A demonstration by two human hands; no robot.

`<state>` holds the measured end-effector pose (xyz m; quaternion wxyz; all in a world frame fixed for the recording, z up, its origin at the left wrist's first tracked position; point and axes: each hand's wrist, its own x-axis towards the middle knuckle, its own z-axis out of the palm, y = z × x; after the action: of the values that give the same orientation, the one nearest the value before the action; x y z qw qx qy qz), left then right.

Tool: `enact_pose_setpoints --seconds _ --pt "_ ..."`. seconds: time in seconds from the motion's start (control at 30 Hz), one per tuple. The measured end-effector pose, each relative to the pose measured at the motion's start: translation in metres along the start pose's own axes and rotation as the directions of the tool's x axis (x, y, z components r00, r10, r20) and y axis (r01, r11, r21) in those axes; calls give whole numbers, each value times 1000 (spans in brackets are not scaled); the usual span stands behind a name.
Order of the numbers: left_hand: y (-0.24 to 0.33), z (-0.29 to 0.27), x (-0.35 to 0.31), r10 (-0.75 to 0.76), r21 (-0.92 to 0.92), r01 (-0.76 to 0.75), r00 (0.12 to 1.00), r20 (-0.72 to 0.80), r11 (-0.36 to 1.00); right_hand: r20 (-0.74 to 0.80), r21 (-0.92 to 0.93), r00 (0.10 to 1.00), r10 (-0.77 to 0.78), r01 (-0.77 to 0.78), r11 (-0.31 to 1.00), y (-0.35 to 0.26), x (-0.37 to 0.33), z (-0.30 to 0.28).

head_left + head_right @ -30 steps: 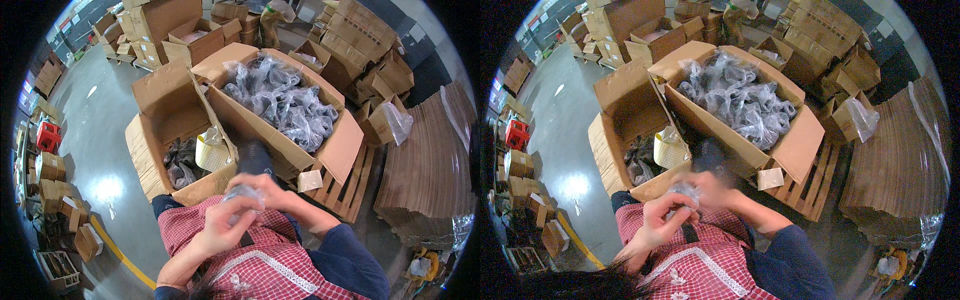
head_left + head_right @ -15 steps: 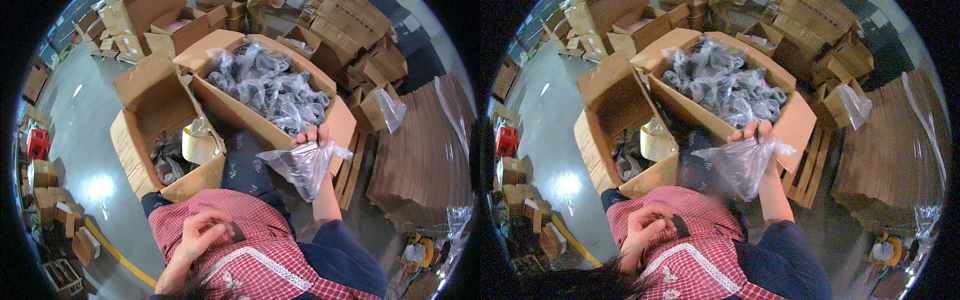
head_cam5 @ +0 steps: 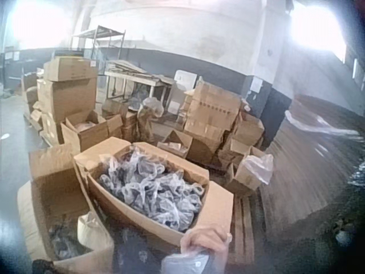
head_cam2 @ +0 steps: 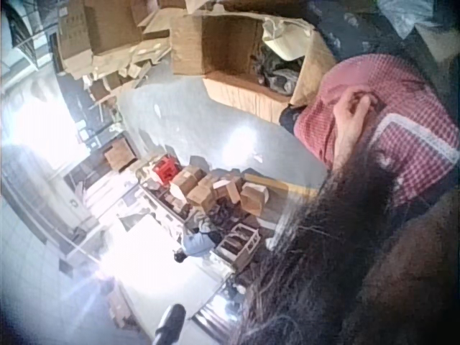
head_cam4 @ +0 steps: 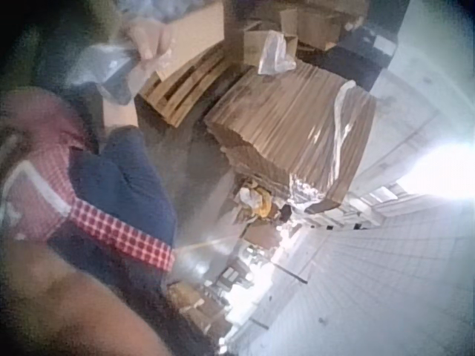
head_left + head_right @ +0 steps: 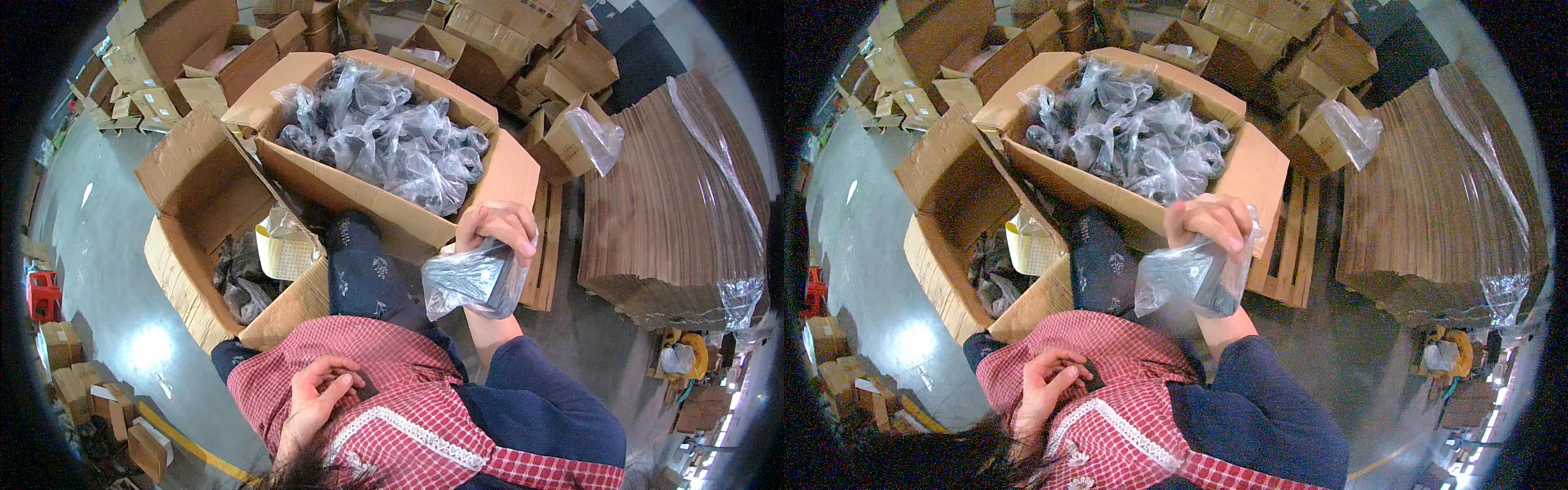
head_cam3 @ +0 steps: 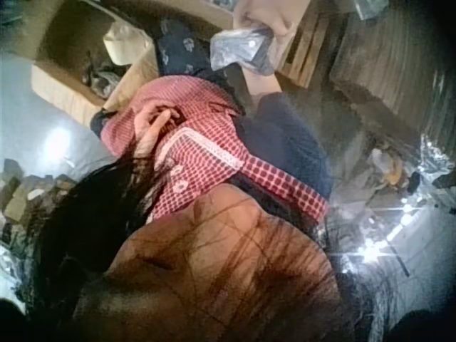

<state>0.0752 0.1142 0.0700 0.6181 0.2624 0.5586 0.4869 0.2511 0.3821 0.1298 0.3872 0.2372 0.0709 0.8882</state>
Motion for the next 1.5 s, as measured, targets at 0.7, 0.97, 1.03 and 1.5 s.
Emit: enact_pose_setpoints --seconds 0.7,0.97,1.03,1.5 --pt "-50 -35 9 -153 -120 123 946 -286 985 179 -984 858 -481 158 -85 -305 240 -63" --pt "-75 -51 23 -205 -180 158 936 -286 971 54 -127 873 -485 -475 -871 -390 221 -166" --pt "-79 -53 20 -223 -175 176 928 -298 969 -25 -195 928 -373 -370 -908 -387 217 -176" --pt "-89 -64 51 -363 -191 323 902 -234 927 -143 220 989 33 65 -973 -335 228 -125"
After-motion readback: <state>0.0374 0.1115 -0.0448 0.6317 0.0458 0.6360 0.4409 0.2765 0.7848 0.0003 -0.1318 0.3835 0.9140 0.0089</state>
